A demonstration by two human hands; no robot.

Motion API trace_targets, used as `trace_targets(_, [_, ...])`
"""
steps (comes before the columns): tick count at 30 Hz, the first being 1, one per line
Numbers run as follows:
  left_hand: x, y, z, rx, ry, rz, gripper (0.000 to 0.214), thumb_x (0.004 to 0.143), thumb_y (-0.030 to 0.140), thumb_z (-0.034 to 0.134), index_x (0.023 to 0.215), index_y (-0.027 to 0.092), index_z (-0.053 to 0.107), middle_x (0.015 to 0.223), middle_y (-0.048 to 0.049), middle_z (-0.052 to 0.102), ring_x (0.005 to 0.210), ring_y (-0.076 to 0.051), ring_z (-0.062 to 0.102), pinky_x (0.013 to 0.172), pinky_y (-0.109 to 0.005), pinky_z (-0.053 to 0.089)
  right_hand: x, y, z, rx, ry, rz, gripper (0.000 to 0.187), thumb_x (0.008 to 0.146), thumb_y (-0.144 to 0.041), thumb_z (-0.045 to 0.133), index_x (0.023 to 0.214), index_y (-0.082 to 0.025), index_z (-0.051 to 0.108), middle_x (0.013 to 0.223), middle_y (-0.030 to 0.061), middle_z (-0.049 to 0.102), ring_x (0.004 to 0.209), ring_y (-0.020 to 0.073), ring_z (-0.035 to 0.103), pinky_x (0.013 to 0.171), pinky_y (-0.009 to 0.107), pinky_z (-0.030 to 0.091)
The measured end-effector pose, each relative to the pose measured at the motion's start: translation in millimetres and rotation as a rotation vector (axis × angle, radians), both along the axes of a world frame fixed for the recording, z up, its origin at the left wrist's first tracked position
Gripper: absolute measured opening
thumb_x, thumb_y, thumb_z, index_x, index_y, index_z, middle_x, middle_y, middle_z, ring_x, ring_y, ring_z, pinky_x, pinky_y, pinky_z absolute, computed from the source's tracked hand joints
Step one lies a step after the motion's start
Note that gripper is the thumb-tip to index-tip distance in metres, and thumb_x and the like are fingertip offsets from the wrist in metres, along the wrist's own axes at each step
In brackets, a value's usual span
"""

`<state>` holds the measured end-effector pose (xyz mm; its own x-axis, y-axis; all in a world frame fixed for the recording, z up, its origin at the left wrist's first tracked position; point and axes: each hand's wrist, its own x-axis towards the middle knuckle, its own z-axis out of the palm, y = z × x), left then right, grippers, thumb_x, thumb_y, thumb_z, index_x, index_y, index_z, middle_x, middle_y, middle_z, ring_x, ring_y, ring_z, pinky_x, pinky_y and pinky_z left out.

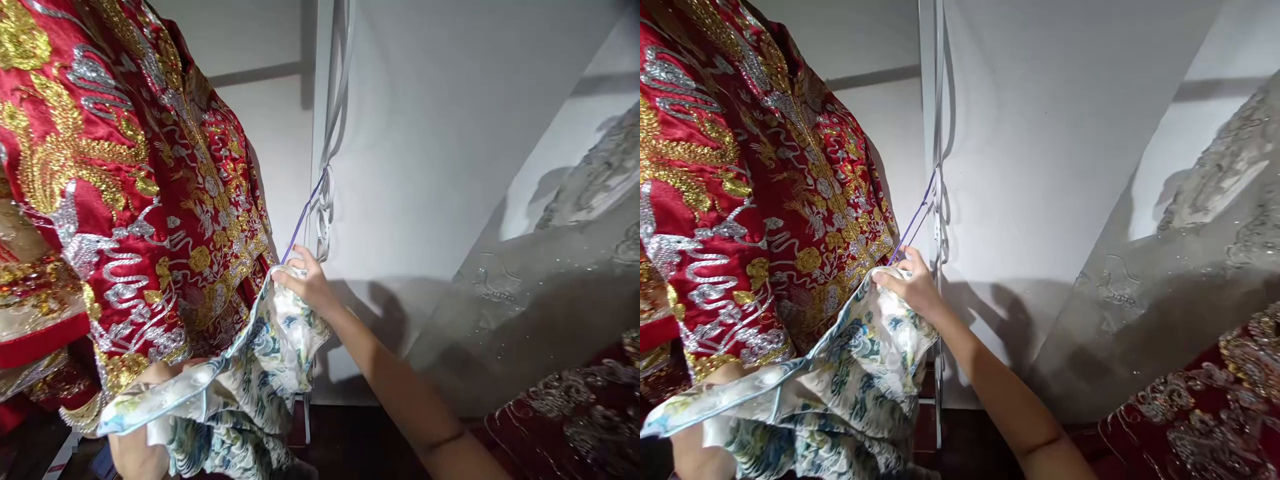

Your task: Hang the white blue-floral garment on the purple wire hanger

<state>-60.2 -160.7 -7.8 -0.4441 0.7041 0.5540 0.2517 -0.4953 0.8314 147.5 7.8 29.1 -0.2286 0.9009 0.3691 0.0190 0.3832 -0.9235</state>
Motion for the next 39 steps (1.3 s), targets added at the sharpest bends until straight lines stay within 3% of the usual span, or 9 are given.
trace_targets(4, [16, 11, 19.1, 0.140, -0.203, -0.156, 0.053, 0.084, 0.055, 0.057, 0.048, 0.022, 0.036, 0.040, 0.0034, 0.030, 0.040, -0.013, 0.023, 0.043, -0.031, 0.038, -6, -7, 5.8, 0.035, 0.123, 0.188, 0.061, 0.077, -0.042, 0.076, 0.133, -0.028, 0.059, 0.124, 0.0070, 0.064, 0.108, 0.0232, 0.060, 0.094, 0.037, 0.048])
trace_targets(10, [15, 19, 21.5, 0.095, -0.105, -0.362, 0.049, 0.081, 0.059, 0.061, 0.049, 0.023, 0.049, 0.040, 0.0012, 0.045, 0.036, -0.012, 0.028, 0.041, -0.031, 0.037, 44, -30, 38.5, -0.084, 0.233, 0.214, 0.054, 0.083, -0.039, 0.066, 0.134, -0.024, 0.060, 0.075, -0.0003, 0.064, 0.063, 0.0157, 0.058, 0.059, 0.027, 0.047])
trace_targets(14, [17, 32, 16.0, 0.053, -0.012, -0.294, 0.042, 0.079, 0.060, 0.064, 0.066, 0.020, 0.065, 0.055, -0.0014, 0.058, 0.043, -0.015, 0.046, 0.042, -0.028, 0.039, 85, -45, 65.1, -0.125, 0.275, 0.087, 0.049, 0.085, -0.038, 0.061, 0.130, -0.020, 0.066, 0.067, -0.0009, 0.060, 0.059, 0.0157, 0.056, 0.054, 0.026, 0.042])
trace_targets(17, [23, 43, 18.9, 0.026, 0.201, -0.268, 0.034, 0.086, 0.048, 0.060, 0.069, 0.019, 0.067, 0.055, -0.0001, 0.057, 0.047, -0.014, 0.048, 0.044, -0.025, 0.037, 96, -52, 78.3, -0.086, 0.214, 0.023, 0.042, 0.084, -0.037, 0.062, 0.121, -0.019, 0.071, 0.067, 0.0000, 0.060, 0.059, 0.0153, 0.055, 0.054, 0.026, 0.041])
trace_targets(20, [29, 55, 25.2, -0.023, 0.418, -0.281, 0.021, 0.088, 0.032, 0.058, 0.073, 0.020, 0.066, 0.056, 0.0024, 0.056, 0.047, -0.012, 0.046, 0.046, -0.023, 0.035, 88, -57, 84.4, -0.042, 0.208, 0.011, 0.038, 0.085, -0.036, 0.061, 0.118, -0.021, 0.072, 0.064, -0.0010, 0.055, 0.056, 0.0135, 0.049, 0.052, 0.026, 0.039])
trace_targets(23, [34, 74, 30.1, -0.029, 0.484, -0.179, 0.017, 0.090, 0.026, 0.054, 0.079, 0.020, 0.065, 0.065, 0.0020, 0.060, 0.056, -0.013, 0.052, 0.054, -0.023, 0.040, 69, -60, 88.5, -0.019, 0.272, 0.047, 0.040, 0.088, -0.041, 0.059, 0.122, -0.023, 0.070, 0.061, -0.0034, 0.047, 0.052, 0.0117, 0.043, 0.052, 0.025, 0.037])
trace_targets(29, [31, 137, 30.1, -0.140, 0.604, -0.006, 0.019, 0.091, 0.018, 0.044, 0.096, 0.021, 0.062, 0.074, 0.0018, 0.061, 0.066, -0.016, 0.056, 0.064, -0.025, 0.040, 52, -62, 107.7, 0.011, 0.426, 0.086, 0.043, 0.091, -0.041, 0.054, 0.128, -0.021, 0.065, 0.065, -0.0034, 0.042, 0.056, 0.0110, 0.045, 0.054, 0.023, 0.037])
trace_targets(35, [33, 195, 34.1, 0.093, 0.538, 0.040, 0.027, 0.085, 0.010, 0.040, 0.099, 0.020, 0.061, 0.109, -0.0090, 0.064, 0.109, -0.025, 0.059, 0.094, -0.036, 0.044, 78, -95, 120.9, 0.243, 0.317, -0.189, 0.043, 0.087, -0.029, 0.056, 0.130, -0.031, 0.065, 0.056, -0.0047, 0.037, 0.045, 0.0090, 0.041, 0.042, 0.020, 0.029])
trace_targets(39, [47, 208, 39.5, 0.292, 0.373, 0.129, 0.029, 0.085, 0.007, 0.040, 0.102, 0.019, 0.059, 0.125, -0.0113, 0.056, 0.130, -0.025, 0.048, 0.109, -0.039, 0.037, 112, -107, 93.0, 0.217, 0.172, -0.453, 0.034, 0.088, -0.035, 0.065, 0.121, -0.032, 0.072, 0.054, -0.0025, 0.048, 0.042, 0.0087, 0.040, 0.037, 0.021, 0.025])
